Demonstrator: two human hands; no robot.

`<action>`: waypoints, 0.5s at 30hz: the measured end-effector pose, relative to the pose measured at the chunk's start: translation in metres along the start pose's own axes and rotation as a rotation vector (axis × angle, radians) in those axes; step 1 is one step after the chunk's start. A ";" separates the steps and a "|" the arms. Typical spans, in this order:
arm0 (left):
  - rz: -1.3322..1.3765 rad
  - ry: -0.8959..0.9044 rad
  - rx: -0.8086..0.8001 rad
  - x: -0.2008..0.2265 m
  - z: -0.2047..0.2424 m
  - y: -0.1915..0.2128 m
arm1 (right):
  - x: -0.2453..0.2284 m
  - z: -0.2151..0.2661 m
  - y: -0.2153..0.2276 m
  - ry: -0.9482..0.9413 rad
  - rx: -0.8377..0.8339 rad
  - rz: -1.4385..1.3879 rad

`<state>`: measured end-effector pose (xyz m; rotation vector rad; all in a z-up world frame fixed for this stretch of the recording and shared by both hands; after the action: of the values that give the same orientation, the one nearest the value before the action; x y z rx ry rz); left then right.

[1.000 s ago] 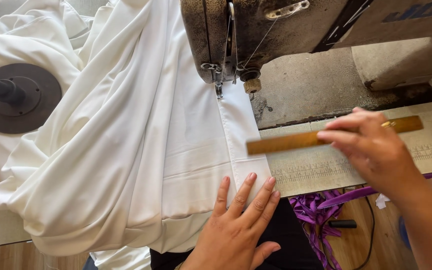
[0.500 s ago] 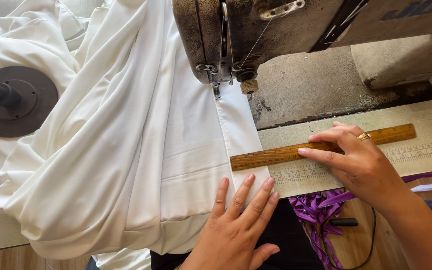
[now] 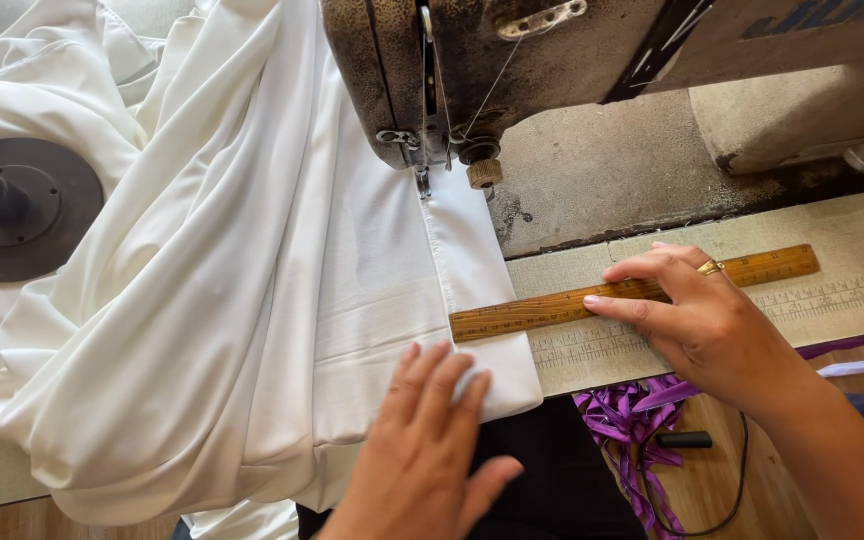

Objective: Measuring and aligning the fold of a white fabric piece using a wooden ruler at a sewing station

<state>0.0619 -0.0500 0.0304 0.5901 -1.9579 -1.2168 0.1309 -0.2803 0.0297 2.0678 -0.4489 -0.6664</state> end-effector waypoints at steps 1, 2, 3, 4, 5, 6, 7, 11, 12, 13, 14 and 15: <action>0.002 0.057 -0.001 -0.008 -0.003 0.009 | 0.000 -0.001 0.000 0.001 -0.003 -0.003; 0.001 0.056 0.000 -0.015 -0.003 0.010 | 0.001 0.000 0.000 0.001 -0.001 -0.002; -0.014 0.044 -0.009 -0.022 -0.002 0.010 | 0.001 0.001 -0.002 0.009 -0.018 0.013; -0.031 0.033 -0.018 -0.029 -0.001 0.010 | 0.002 0.001 -0.004 0.018 -0.035 0.029; -0.033 0.032 -0.016 -0.032 -0.001 0.011 | 0.004 0.005 -0.005 0.019 -0.033 0.030; -0.057 -0.006 -0.028 -0.032 0.000 0.011 | 0.009 0.009 -0.006 -0.006 -0.033 0.070; -0.081 -0.044 -0.039 -0.032 0.001 0.011 | 0.013 0.014 -0.008 -0.032 -0.033 0.109; -0.072 -0.069 -0.071 -0.033 0.001 0.016 | 0.052 0.042 0.003 -0.197 -0.009 0.213; -0.069 -0.078 -0.080 -0.032 0.001 0.017 | 0.060 0.045 0.010 -0.232 0.005 0.254; -0.066 -0.088 -0.090 -0.032 0.001 0.017 | 0.069 0.049 0.018 -0.268 0.018 0.295; -0.066 -0.089 -0.087 -0.034 -0.001 0.020 | 0.067 0.047 0.018 -0.266 0.019 0.299; -0.062 -0.096 -0.113 -0.036 -0.002 0.020 | 0.068 0.046 0.019 -0.291 0.033 0.274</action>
<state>0.0858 -0.0166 0.0360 0.5466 -1.9463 -1.4076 0.1556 -0.3570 0.0049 1.8977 -0.8971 -0.7986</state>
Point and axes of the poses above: each hand's wrist, its own z-axis away from the middle knuckle, its own y-axis out of the back of the hand, x = y × z, the point moved 9 cm from there along -z, towards the middle knuckle, and after that the axes turned 7 degrees about y, right-handed, at the moved point
